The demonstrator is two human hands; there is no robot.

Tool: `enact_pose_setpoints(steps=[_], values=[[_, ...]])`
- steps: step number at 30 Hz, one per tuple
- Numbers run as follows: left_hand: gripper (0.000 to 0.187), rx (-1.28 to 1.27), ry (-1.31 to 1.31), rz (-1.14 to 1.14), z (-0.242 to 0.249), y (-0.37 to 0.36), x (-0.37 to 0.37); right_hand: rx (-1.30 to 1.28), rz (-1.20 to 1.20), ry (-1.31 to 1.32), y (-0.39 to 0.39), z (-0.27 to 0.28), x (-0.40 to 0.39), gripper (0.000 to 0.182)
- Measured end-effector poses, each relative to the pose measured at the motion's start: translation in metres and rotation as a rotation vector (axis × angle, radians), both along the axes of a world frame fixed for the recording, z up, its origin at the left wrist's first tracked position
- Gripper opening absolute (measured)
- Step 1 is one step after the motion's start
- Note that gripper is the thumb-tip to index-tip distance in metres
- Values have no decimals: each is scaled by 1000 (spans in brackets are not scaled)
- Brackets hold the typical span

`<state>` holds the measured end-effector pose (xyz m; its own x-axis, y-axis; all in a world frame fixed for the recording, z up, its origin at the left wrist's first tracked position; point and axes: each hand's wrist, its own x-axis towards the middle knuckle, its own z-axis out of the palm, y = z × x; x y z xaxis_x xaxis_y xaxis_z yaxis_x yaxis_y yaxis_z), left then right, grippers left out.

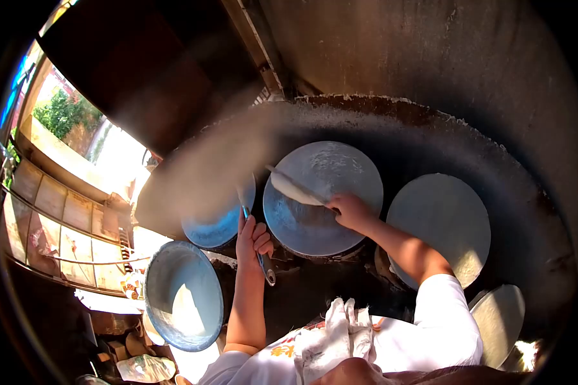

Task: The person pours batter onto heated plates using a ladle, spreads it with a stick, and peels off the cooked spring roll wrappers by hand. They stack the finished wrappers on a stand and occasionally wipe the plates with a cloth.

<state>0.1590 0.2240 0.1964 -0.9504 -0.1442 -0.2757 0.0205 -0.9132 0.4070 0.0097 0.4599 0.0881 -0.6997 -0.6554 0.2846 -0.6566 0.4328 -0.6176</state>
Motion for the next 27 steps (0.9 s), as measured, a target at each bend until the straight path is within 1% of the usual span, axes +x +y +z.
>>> enact_pose_setpoints(steps=[1,3,4,7,8,10,11,12,13,15,17,18,19,20,21,22,24,25,27], values=[[39,-27,-9,12,-1,0,4,-20,58,65,3,1,1,17],[44,-95,-36,31,1,-4,18,-111,75,-9,20,3,-10,18],[46,-284,-112,54,4,-2,21,-146,86,-20,27,9,-30,18],[48,-394,-166,85,-9,-1,9,46,-12,-13,9,10,-67,20],[50,-415,-236,116,-9,0,7,82,120,-3,-4,5,-63,22],[50,-424,-265,122,1,-5,11,54,205,-6,-3,1,-47,24],[50,-411,-304,125,3,-5,27,54,256,-32,7,-2,-27,24],[52,-428,-272,79,-4,-15,42,67,301,-9,23,2,-24,26],[52,-524,-308,69,0,-16,52,39,294,-73,28,5,-37,26],[54,-592,-381,44,-1,-10,50,-18,278,-227,35,10,-55,28],[54,-539,-436,47,-11,1,46,37,302,-259,37,7,-48,28],[55,-523,-439,59,-12,0,37,56,316,-248,31,10,-55,28],[54,-544,-481,46,-11,-3,46,69,322,-224,24,19,-66,28],[53,-598,-500,3,-5,-6,55,112,368,-246,43,27,-60,29],[52,-641,-556,-40,0,-6,75,121,362,-322,71,9,-60,30],[52,-640,-597,-76,1,-4,93,85,385,-385,99,18,-54,32],[53,-602,-612,-146,-8,13,91,-7,234,-420,112,19,-55,35],[54,-598,-617,-160,-13,31,93,-69,150,-449,116,16,-43,36],[56,-609,-590,-218,-27,65,87,-136,149,-349,98,3,-25,38]])
